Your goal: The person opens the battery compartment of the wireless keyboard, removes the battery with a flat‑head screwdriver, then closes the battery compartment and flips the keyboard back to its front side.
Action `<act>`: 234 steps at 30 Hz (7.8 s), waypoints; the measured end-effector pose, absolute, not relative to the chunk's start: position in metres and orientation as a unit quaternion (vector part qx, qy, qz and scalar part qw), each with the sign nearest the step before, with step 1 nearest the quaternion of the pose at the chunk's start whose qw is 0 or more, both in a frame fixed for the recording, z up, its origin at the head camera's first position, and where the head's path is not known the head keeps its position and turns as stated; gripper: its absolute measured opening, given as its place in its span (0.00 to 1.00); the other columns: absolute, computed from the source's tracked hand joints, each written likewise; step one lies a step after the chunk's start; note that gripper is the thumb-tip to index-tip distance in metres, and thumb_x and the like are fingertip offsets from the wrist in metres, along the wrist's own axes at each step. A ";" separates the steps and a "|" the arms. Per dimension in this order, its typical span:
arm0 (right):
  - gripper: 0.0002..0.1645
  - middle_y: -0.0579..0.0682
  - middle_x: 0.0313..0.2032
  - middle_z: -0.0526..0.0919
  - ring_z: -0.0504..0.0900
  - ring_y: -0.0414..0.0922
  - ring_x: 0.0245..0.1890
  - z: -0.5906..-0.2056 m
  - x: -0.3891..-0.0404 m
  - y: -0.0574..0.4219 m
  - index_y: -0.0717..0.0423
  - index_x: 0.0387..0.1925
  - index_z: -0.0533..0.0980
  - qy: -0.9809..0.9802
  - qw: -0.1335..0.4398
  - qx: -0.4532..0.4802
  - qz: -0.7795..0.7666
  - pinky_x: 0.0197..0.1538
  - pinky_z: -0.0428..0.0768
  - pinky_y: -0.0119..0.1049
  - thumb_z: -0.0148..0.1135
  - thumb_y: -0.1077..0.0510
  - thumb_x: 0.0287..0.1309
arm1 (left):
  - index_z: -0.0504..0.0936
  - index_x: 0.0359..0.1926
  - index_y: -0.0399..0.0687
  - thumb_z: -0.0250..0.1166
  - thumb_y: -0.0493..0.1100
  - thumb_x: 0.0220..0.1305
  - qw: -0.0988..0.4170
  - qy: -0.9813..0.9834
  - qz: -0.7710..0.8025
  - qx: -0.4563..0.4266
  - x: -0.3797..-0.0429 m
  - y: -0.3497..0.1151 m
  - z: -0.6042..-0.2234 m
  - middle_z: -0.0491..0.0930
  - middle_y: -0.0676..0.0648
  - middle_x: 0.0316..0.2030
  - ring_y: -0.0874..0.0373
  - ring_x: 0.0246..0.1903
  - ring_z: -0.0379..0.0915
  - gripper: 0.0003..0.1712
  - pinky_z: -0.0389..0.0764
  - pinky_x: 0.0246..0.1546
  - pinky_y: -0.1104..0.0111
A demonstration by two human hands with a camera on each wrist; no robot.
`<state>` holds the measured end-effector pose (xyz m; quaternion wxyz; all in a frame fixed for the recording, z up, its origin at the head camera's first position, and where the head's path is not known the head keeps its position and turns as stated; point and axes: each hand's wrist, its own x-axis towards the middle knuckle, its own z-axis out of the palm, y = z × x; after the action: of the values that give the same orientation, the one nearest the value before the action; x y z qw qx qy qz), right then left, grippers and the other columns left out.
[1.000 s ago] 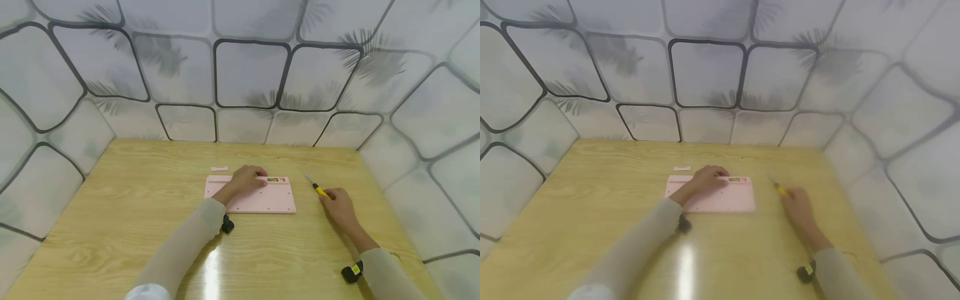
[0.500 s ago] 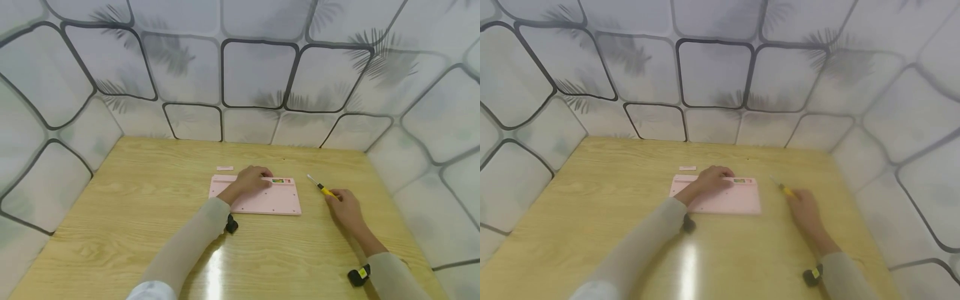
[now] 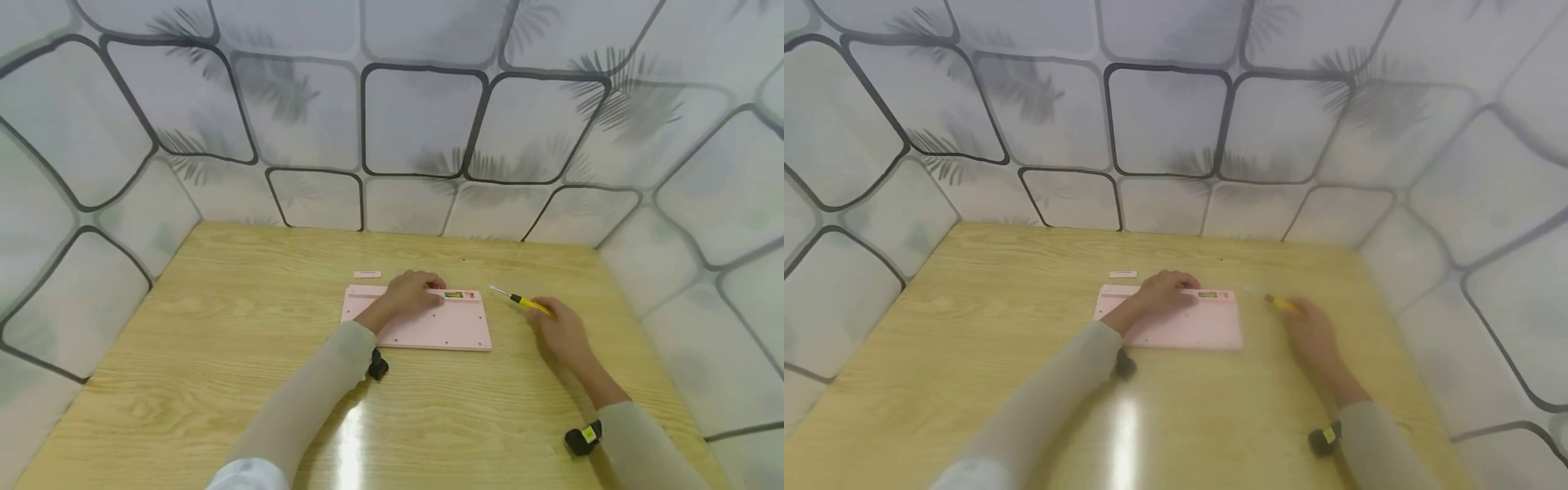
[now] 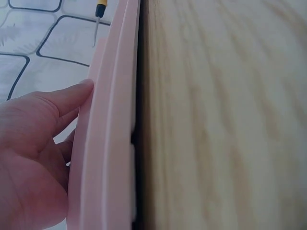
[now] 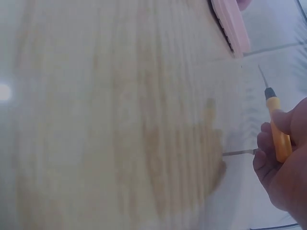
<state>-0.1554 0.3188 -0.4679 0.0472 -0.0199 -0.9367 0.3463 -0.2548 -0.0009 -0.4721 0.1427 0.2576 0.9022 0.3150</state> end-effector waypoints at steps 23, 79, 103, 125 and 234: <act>0.28 0.70 0.45 0.84 0.88 0.51 0.36 -0.445 -0.171 0.310 0.68 0.62 0.71 -0.881 0.030 0.023 0.472 0.40 0.86 0.38 0.58 0.51 0.72 | 0.81 0.59 0.63 0.64 0.55 0.70 0.138 0.902 0.315 0.261 -0.255 -0.001 -0.473 0.83 0.57 0.54 0.55 0.56 0.73 0.19 0.69 0.60 0.55; 0.23 0.53 0.32 0.86 0.86 0.54 0.34 -0.396 -0.207 0.260 0.61 0.61 0.72 -0.954 -0.005 0.125 0.272 0.34 0.79 0.38 0.57 0.52 0.74 | 0.81 0.60 0.64 0.63 0.56 0.70 0.145 0.901 0.313 0.263 -0.255 -0.001 -0.474 0.82 0.57 0.55 0.55 0.58 0.74 0.19 0.71 0.60 0.54; 0.16 0.54 0.31 0.83 0.82 0.53 0.31 -0.393 -0.209 0.262 0.60 0.52 0.73 -0.951 -0.031 0.094 0.294 0.31 0.76 0.38 0.55 0.52 0.75 | 0.81 0.60 0.66 0.63 0.56 0.70 0.140 0.905 0.310 0.257 -0.251 0.001 -0.469 0.82 0.58 0.54 0.55 0.58 0.73 0.19 0.70 0.60 0.54; 0.16 0.54 0.30 0.83 0.74 0.47 0.24 -0.384 -0.211 0.247 0.59 0.50 0.75 -0.971 -0.020 0.115 0.208 0.29 0.73 0.39 0.57 0.50 0.73 | 0.82 0.60 0.63 0.64 0.55 0.70 0.137 0.903 0.309 0.266 -0.253 0.001 -0.467 0.83 0.55 0.54 0.55 0.55 0.77 0.19 0.73 0.56 0.56; 0.18 0.47 0.30 0.86 0.86 0.39 0.31 -0.480 -0.200 0.306 0.66 0.53 0.69 -0.717 -0.073 -0.054 0.691 0.40 0.85 0.31 0.56 0.56 0.74 | 0.82 0.59 0.65 0.63 0.55 0.70 0.135 0.908 0.297 0.262 -0.253 0.001 -0.469 0.83 0.54 0.56 0.53 0.59 0.76 0.18 0.72 0.58 0.54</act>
<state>-0.2003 0.3061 -0.4795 -0.0731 -0.0543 -0.7167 0.6915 -0.2527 0.0015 -0.4687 0.1352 0.2622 0.9082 0.2969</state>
